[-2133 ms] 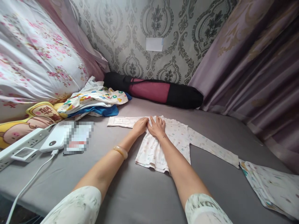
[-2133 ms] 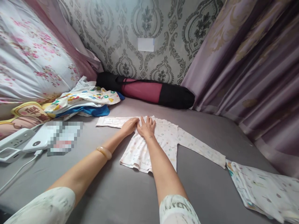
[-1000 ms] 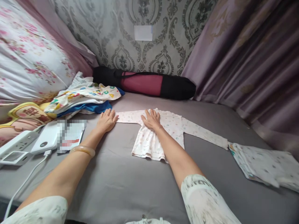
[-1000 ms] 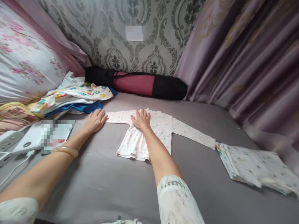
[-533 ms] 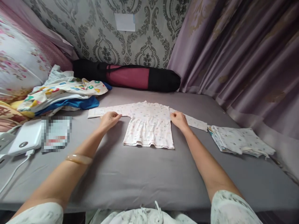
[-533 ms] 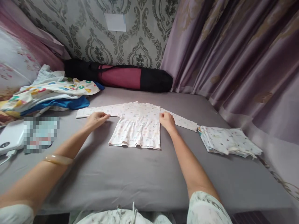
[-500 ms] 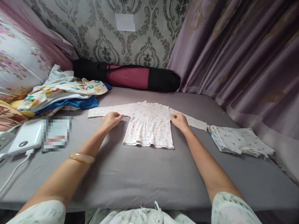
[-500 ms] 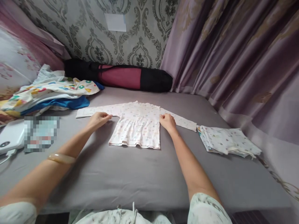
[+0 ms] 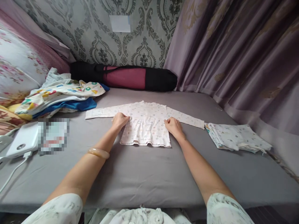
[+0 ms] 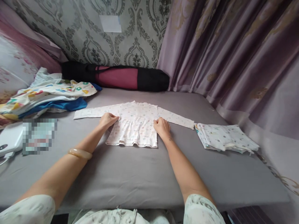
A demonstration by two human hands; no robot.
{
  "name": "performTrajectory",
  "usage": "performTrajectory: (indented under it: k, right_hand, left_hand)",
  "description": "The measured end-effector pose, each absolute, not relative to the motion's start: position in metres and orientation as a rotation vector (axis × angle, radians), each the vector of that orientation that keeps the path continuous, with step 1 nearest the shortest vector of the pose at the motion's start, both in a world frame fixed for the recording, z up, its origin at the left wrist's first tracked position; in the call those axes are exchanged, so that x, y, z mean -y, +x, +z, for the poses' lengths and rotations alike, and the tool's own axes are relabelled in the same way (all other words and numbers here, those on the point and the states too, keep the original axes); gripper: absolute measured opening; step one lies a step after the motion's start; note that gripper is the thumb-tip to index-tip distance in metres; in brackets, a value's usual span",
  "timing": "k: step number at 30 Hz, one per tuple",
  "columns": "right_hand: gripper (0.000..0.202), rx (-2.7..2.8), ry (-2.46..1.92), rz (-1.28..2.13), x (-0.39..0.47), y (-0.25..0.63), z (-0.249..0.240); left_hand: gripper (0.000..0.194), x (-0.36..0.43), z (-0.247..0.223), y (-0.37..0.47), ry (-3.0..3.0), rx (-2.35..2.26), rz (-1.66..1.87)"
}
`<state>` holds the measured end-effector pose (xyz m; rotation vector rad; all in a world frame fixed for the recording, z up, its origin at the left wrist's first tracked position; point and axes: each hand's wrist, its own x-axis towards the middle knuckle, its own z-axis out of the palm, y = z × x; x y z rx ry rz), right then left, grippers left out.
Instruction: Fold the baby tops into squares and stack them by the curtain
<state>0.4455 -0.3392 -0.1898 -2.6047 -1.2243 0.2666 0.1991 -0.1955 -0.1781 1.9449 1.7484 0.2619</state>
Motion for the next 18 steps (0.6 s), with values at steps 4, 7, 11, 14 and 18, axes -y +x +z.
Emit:
performTrajectory:
  k: [4, 7, 11, 14, 18]
  right_hand:
    - [0.028, 1.273, -2.624, 0.217, 0.34, 0.438, -0.19]
    - [0.028, 1.293, -2.639, 0.205, 0.34, 0.437, -0.19]
    - [0.028, 1.31, -2.619, 0.233, 0.342, 0.444, -0.19]
    - [0.03, 1.319, -2.604, 0.247, 0.344, 0.451, -0.189]
    - [0.031, 1.308, -2.613, 0.234, 0.344, 0.455, -0.19]
  left_hand:
    - [0.019, 0.196, -0.178, 0.205, 1.971, -1.757, 0.25]
    - [0.019, 0.194, -0.178, 0.207, 1.988, -1.737, 0.238]
    - [0.019, 0.189, -0.178, 0.201, 2.046, -1.707, 0.261]
    - [0.018, 0.186, -0.178, 0.192, 2.139, -1.72, 0.278]
    - [0.021, 0.184, -0.18, 0.186, 2.242, -1.708, 0.253]
